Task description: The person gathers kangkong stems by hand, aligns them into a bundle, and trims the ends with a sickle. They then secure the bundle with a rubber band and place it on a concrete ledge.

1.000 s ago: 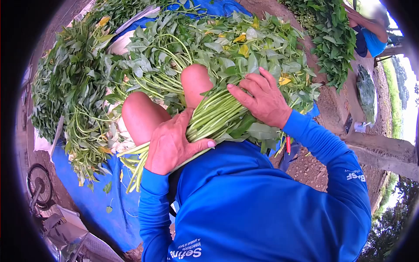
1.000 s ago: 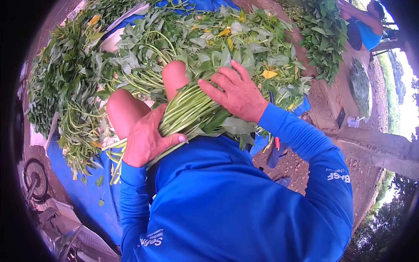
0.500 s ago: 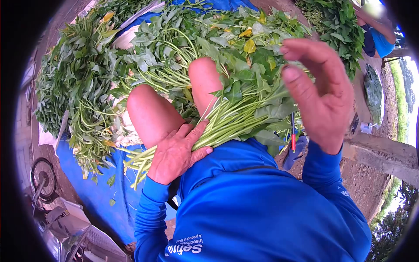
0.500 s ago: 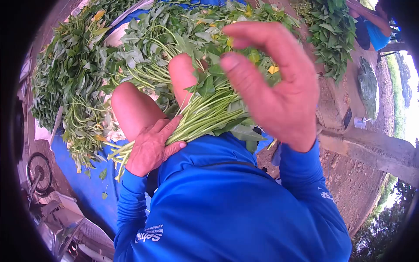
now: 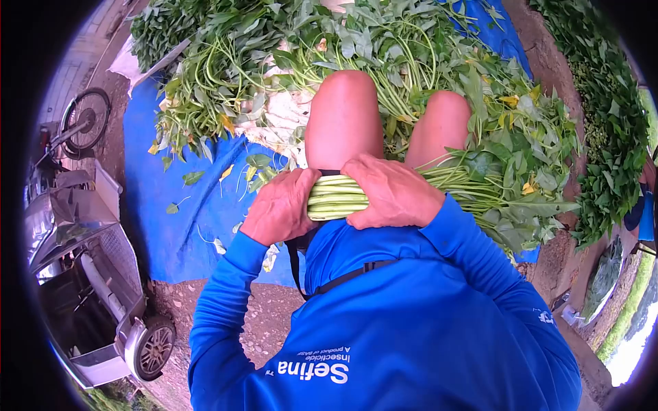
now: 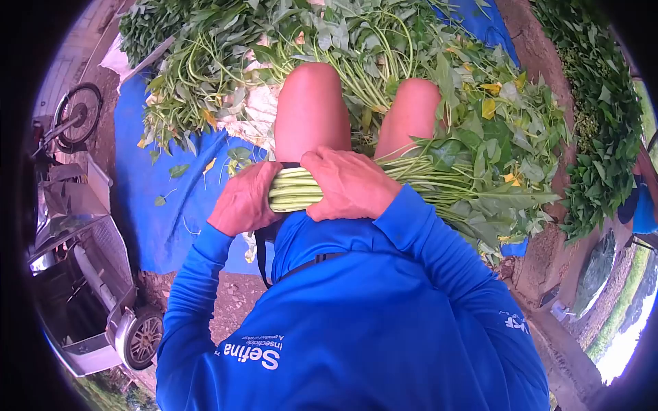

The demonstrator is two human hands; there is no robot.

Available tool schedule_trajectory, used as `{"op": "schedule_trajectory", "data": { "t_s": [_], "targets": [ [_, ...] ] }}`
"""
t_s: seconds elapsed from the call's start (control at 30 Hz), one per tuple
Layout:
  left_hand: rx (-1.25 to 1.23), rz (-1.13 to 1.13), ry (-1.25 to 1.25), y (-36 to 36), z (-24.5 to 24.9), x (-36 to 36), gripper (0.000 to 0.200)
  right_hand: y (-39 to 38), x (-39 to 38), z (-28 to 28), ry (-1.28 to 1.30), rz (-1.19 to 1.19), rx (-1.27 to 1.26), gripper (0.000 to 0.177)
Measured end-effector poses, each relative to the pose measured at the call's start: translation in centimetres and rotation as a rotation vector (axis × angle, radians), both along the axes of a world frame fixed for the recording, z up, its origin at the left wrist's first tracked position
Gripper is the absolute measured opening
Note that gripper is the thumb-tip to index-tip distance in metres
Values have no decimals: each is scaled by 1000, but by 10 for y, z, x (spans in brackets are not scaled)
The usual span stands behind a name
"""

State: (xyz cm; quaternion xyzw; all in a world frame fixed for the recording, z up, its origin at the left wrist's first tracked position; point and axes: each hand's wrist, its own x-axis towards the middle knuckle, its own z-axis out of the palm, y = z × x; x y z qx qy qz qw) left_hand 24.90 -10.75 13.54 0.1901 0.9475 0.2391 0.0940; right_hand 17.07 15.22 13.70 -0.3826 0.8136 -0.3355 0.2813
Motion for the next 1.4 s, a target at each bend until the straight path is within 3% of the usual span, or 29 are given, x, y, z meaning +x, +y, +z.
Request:
{"op": "schedule_trajectory", "data": {
  "t_s": [0.17,0.33,0.43,0.57,0.6,0.7,0.73,0.83,0.87,0.9,0.93,1.0,1.07,1.1,1.17,1.2,1.3,1.33,1.37,1.4],
  "targets": [
    [-2,-155,-69,-4,17,-27,62,-8,-1,10,99,-3,123,63],
    [-288,-264,-92,6,64,-59,68,1,0,15,182,-93,55,55],
    [-318,-299,102,18,96,-87,65,10,-8,31,285,-210,-3,52],
    [-246,-410,227,7,41,-125,66,9,-21,14,331,-296,39,51],
    [-319,-408,154,6,40,-130,67,6,-20,9,333,-304,60,51],
    [-291,-436,243,-3,34,-133,68,-2,-11,-11,298,-329,93,51],
    [-357,-386,58,1,36,-133,79,-3,-12,-13,242,-326,139,51],
    [-429,-317,436,7,44,-116,95,-5,-22,-2,207,-309,210,53],
    [-351,-260,423,11,63,-103,105,-4,-23,2,200,-302,229,54],
    [-168,-227,468,14,89,-89,91,-1,-21,-1,238,-323,180,55],
    [-76,-142,572,11,103,-70,62,1,-14,-8,268,-344,130,56],
    [53,292,484,-21,67,-5,35,1,-13,-13,260,-352,135,60],
    [338,862,129,-33,29,44,29,-2,-22,-1,144,-338,236,65],
    [484,1027,-105,-32,9,56,38,-5,-26,4,89,-325,289,68],
    [583,909,-237,-7,-42,78,44,-7,-42,-3,-18,-352,228,69],
    [565,776,-44,21,-54,74,44,-4,-46,-9,-84,-363,213,70],
    [398,708,85,47,-53,29,50,9,-70,-22,-318,-273,-11,71],
    [679,766,59,51,-45,15,41,10,-73,-21,-365,-255,-57,77],
    [672,712,174,53,-46,1,34,12,-77,-17,-405,-243,-110,83],
    [869,716,31,56,-41,-11,32,13,-81,-12,-442,-232,-164,88]
  ]
}}
